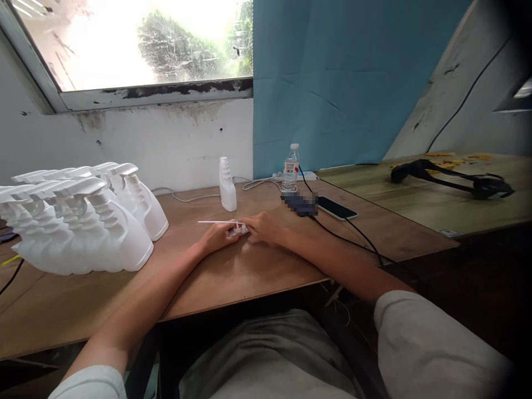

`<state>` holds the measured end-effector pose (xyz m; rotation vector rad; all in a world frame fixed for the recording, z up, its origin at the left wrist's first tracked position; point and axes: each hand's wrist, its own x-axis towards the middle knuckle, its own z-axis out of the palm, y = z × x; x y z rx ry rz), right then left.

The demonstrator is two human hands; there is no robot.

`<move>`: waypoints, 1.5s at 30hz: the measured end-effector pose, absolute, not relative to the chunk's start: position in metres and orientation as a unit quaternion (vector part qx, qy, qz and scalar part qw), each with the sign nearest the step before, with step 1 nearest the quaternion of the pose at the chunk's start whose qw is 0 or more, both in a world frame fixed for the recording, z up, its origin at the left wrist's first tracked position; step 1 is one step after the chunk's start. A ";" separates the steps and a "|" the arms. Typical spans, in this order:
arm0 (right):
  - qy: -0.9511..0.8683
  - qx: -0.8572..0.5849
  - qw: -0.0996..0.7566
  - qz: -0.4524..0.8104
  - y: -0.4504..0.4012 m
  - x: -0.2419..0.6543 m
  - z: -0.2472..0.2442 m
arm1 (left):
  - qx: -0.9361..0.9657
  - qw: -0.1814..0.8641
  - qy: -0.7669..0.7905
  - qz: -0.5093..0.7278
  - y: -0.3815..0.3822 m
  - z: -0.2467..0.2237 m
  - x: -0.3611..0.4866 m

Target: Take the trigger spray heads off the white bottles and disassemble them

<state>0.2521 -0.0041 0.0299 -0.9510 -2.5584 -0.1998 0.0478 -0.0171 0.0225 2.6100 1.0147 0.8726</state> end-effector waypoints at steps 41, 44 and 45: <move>-0.764 -0.310 0.444 0.351 -0.006 0.254 0.055 | 0.861 0.175 0.348 0.328 -0.013 0.013 0.055; -0.779 -0.296 0.437 0.339 -0.004 0.254 0.050 | 0.858 0.183 0.347 0.332 -0.013 0.014 0.055; -0.784 -0.292 0.433 0.335 -0.004 0.253 0.049 | 0.858 0.185 0.346 0.333 -0.013 0.014 0.055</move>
